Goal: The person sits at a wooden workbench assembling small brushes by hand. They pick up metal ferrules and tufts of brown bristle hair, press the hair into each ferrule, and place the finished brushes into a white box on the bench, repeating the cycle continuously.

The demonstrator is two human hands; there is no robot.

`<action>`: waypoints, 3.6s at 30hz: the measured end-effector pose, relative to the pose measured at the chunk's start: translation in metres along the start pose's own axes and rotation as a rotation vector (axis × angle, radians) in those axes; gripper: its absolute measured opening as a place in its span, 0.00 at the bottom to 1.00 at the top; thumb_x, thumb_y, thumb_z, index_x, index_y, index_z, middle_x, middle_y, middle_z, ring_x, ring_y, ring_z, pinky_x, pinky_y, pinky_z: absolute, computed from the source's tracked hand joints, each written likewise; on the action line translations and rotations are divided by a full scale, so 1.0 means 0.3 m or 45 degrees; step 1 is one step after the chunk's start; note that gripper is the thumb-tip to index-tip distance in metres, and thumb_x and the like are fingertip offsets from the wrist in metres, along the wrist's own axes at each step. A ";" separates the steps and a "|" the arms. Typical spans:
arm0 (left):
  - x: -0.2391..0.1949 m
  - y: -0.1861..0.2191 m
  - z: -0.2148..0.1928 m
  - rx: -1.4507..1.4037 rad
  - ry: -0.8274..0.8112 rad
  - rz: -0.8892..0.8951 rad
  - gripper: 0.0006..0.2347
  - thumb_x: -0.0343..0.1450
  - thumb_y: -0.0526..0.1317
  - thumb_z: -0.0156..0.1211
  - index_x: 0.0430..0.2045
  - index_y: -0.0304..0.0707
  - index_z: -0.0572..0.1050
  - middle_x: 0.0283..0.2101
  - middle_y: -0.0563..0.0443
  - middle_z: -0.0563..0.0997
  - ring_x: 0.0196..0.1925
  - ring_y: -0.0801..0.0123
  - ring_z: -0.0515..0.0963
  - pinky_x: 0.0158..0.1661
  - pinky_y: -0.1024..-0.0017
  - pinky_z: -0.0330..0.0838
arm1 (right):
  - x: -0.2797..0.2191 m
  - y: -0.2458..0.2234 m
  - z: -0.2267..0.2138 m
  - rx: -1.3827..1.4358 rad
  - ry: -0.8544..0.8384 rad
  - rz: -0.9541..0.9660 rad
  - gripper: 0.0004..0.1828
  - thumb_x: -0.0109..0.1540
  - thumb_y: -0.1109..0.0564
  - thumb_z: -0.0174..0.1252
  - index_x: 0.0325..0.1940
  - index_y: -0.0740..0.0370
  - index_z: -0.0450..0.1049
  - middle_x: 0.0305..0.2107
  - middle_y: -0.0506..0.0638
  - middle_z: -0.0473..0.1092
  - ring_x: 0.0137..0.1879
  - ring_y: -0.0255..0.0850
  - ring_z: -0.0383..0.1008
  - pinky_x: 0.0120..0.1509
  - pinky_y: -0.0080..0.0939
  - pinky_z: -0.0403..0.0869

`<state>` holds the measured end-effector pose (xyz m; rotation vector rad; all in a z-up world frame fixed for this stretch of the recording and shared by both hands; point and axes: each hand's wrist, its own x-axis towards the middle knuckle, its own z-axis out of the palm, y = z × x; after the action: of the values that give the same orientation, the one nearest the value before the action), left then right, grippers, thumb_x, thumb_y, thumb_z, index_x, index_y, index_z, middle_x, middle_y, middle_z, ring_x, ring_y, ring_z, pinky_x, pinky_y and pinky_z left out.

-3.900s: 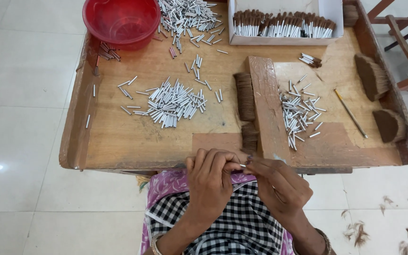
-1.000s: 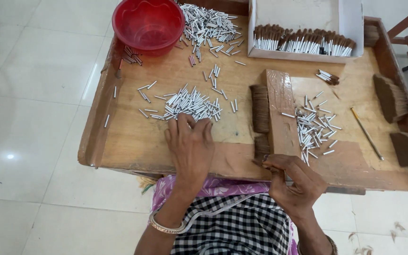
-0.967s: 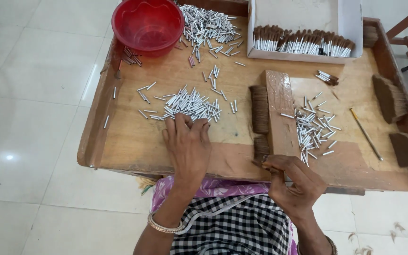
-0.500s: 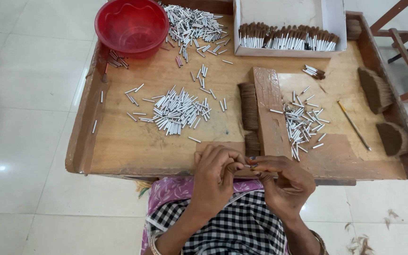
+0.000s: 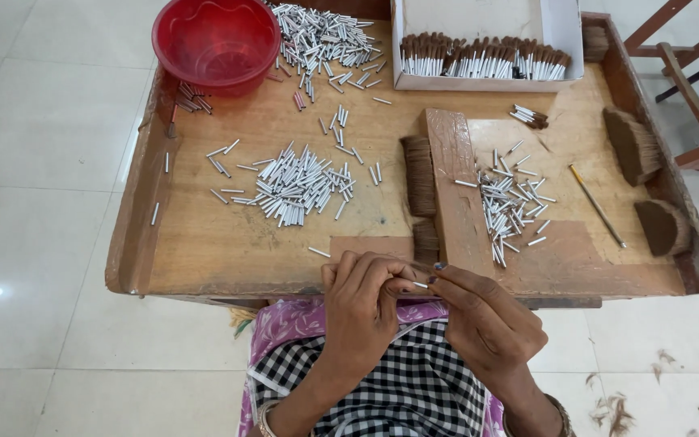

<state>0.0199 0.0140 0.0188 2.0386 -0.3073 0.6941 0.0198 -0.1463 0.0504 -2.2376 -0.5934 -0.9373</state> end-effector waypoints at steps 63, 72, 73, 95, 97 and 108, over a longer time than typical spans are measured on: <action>-0.043 0.013 0.089 0.044 -0.198 -0.113 0.26 0.73 0.33 0.52 0.68 0.23 0.58 0.63 0.33 0.71 0.68 0.47 0.69 0.69 0.51 0.54 | 0.069 0.097 0.053 -0.430 -0.421 0.124 0.10 0.57 0.52 0.69 0.42 0.51 0.84 0.76 0.50 0.53 0.82 0.61 0.34 0.80 0.72 0.27; 0.049 -0.052 0.145 0.288 -0.215 -0.109 0.12 0.70 0.38 0.61 0.47 0.39 0.77 0.55 0.48 0.75 0.59 0.55 0.69 0.52 0.56 0.60 | 0.069 0.112 0.061 -0.418 -0.483 0.101 0.06 0.57 0.56 0.66 0.37 0.56 0.84 0.73 0.47 0.60 0.83 0.57 0.43 0.82 0.69 0.30; 0.055 -0.053 0.146 0.307 -0.245 -0.149 0.10 0.70 0.38 0.61 0.44 0.41 0.78 0.54 0.50 0.75 0.59 0.56 0.70 0.52 0.56 0.60 | 0.064 0.111 0.057 -0.379 -0.442 0.098 0.06 0.57 0.56 0.67 0.37 0.55 0.84 0.71 0.47 0.62 0.82 0.57 0.45 0.82 0.69 0.32; 0.019 0.053 0.010 -0.381 -0.165 -0.150 0.07 0.76 0.41 0.59 0.35 0.38 0.82 0.37 0.56 0.84 0.41 0.66 0.75 0.46 0.66 0.63 | -0.023 0.045 -0.022 0.289 -0.012 0.295 0.14 0.57 0.76 0.58 0.40 0.64 0.80 0.31 0.51 0.80 0.34 0.35 0.81 0.35 0.29 0.75; 0.021 0.052 -0.002 -0.482 -0.224 -0.267 0.06 0.72 0.40 0.64 0.33 0.37 0.83 0.36 0.55 0.85 0.35 0.68 0.73 0.41 0.68 0.66 | -0.012 0.027 -0.030 0.188 0.001 0.207 0.14 0.56 0.77 0.59 0.38 0.63 0.80 0.30 0.51 0.80 0.34 0.35 0.81 0.35 0.30 0.75; -0.035 -0.049 -0.080 -0.360 -0.190 -0.287 0.04 0.69 0.38 0.70 0.33 0.41 0.85 0.30 0.56 0.82 0.36 0.71 0.74 0.40 0.68 0.68 | -0.027 0.012 0.036 0.339 -0.113 0.074 0.13 0.54 0.77 0.59 0.35 0.64 0.78 0.32 0.51 0.79 0.37 0.35 0.82 0.40 0.31 0.78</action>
<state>0.0098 0.0416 0.0120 1.8208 -0.2418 0.3390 0.0218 -0.1427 0.0371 -2.0530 -0.6488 -0.6895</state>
